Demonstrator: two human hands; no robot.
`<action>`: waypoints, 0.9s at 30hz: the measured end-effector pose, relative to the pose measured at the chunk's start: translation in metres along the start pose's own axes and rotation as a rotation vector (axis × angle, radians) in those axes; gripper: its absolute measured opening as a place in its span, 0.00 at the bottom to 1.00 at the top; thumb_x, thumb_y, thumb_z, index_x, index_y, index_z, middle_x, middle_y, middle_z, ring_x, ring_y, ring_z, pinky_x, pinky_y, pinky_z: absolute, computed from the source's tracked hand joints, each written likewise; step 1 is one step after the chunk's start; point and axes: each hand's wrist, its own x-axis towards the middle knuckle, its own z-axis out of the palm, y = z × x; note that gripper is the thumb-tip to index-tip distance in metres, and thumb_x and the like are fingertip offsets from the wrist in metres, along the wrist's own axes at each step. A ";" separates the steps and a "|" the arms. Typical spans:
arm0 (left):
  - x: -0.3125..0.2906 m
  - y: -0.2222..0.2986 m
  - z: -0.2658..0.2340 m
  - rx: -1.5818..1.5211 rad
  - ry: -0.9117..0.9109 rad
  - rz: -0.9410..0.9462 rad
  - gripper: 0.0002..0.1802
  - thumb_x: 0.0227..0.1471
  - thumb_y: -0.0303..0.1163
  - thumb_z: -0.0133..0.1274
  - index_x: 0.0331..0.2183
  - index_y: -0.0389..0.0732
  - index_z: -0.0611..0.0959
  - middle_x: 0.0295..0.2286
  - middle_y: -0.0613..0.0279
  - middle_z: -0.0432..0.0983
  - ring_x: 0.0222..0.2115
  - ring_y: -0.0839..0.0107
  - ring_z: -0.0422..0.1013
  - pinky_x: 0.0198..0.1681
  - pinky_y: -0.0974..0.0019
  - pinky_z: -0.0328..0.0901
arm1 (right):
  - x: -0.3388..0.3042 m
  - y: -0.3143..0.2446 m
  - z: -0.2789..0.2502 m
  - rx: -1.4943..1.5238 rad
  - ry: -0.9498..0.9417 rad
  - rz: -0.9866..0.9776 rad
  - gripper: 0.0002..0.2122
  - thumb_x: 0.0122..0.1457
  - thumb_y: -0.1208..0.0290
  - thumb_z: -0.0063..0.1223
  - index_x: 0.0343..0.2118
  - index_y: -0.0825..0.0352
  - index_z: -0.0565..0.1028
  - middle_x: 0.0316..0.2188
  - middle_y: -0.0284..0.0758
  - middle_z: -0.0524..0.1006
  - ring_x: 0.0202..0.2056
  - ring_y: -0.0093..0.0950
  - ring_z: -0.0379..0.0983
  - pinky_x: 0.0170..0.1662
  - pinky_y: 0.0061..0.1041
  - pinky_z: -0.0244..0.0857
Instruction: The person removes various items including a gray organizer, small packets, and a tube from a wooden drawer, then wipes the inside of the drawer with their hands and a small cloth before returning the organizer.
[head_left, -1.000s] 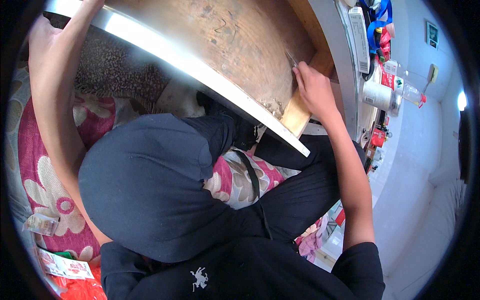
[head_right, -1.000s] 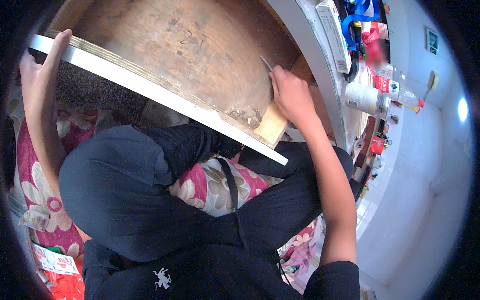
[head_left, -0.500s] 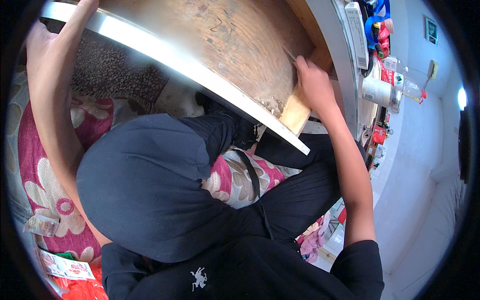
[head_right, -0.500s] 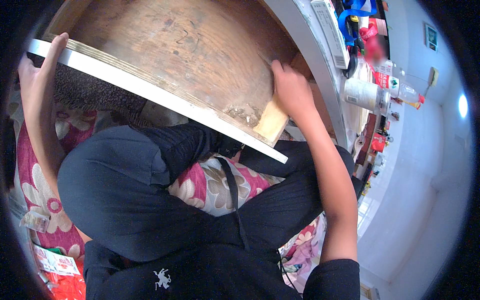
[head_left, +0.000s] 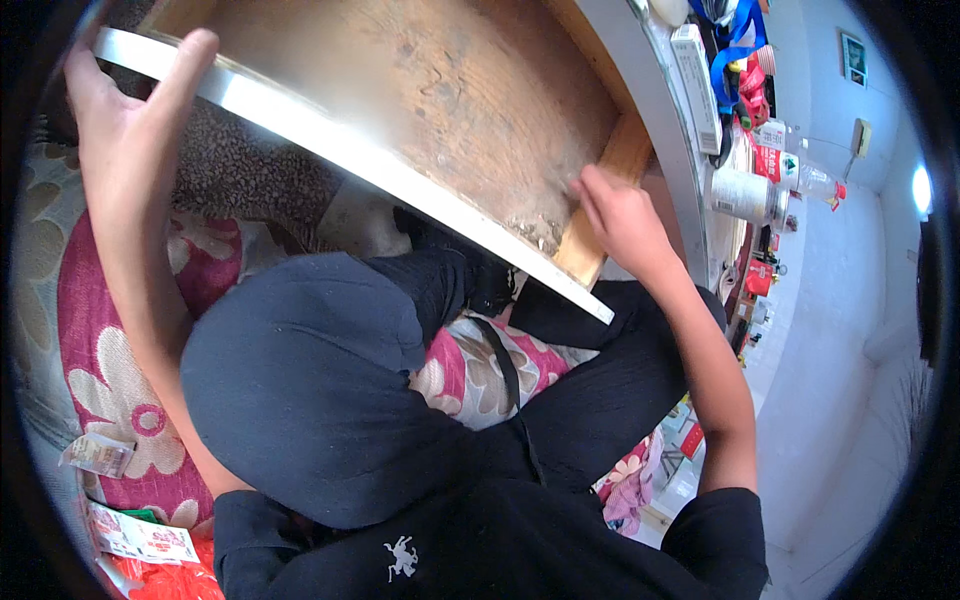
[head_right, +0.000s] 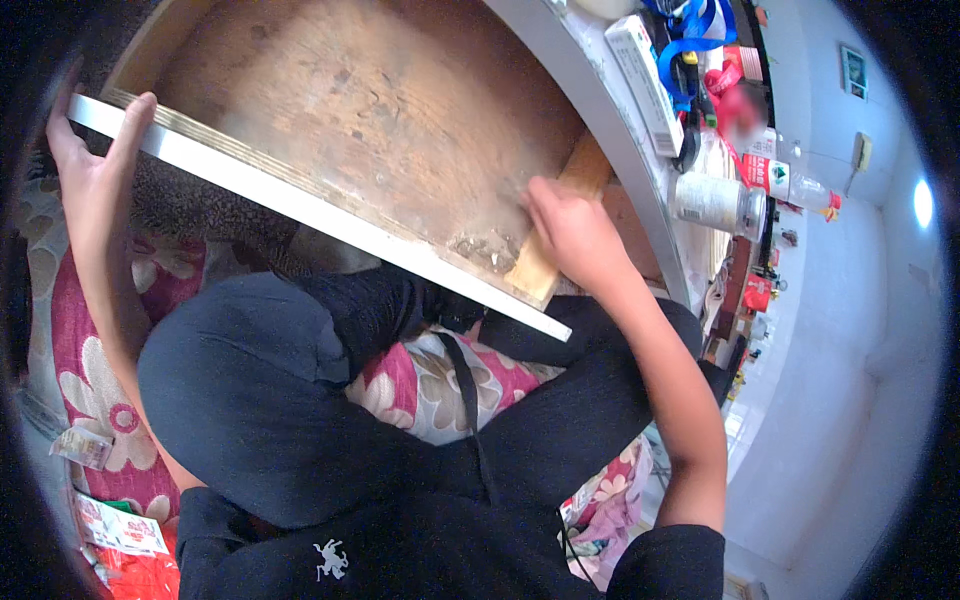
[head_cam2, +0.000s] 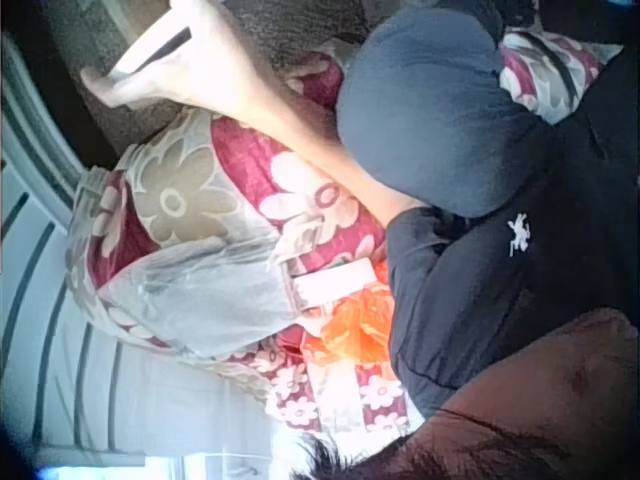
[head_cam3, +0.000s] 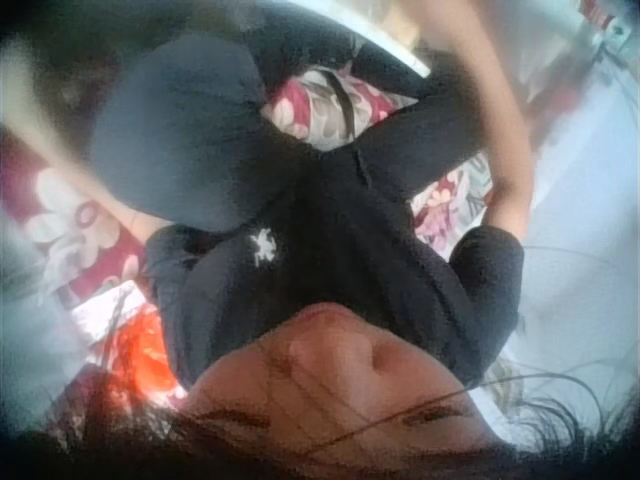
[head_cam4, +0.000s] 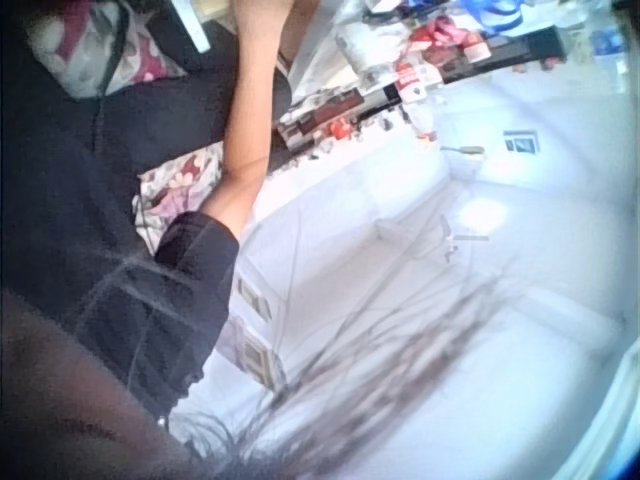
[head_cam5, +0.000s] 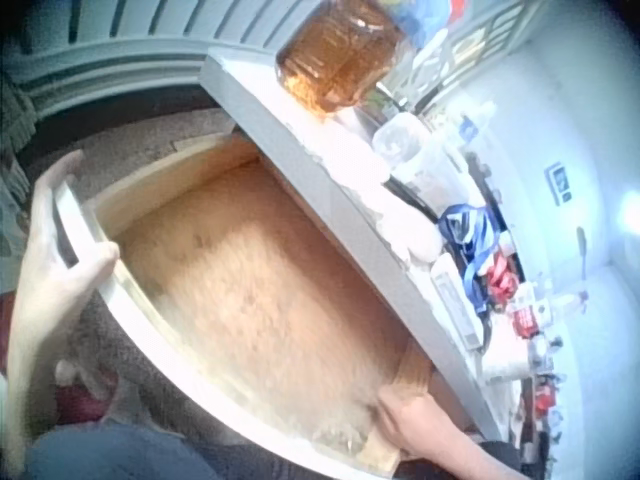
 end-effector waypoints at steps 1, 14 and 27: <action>-0.008 0.012 0.017 -0.046 0.037 0.070 0.46 0.45 0.40 0.66 0.59 0.32 0.62 0.51 0.45 0.65 0.52 0.60 0.65 0.57 0.63 0.58 | -0.001 0.003 0.002 -0.026 0.109 0.055 0.06 0.61 0.72 0.47 0.31 0.69 0.66 0.25 0.48 0.73 0.32 0.49 0.73 0.34 0.45 0.67; -0.019 0.047 0.005 -0.140 0.033 0.007 0.46 0.42 0.28 0.61 0.61 0.42 0.59 0.58 0.47 0.56 0.59 0.55 0.56 0.63 0.60 0.49 | 0.158 -0.021 -0.017 -0.391 0.672 0.017 0.18 0.63 0.69 0.42 0.55 0.70 0.67 0.49 0.50 0.73 0.52 0.44 0.68 0.58 0.36 0.58; -0.019 0.041 0.005 -0.108 0.044 0.054 0.47 0.40 0.26 0.61 0.61 0.40 0.58 0.58 0.49 0.56 0.57 0.59 0.57 0.61 0.61 0.52 | 0.195 0.015 0.002 -0.390 0.694 -0.065 0.13 0.62 0.68 0.46 0.45 0.70 0.72 0.48 0.52 0.72 0.51 0.50 0.67 0.55 0.43 0.60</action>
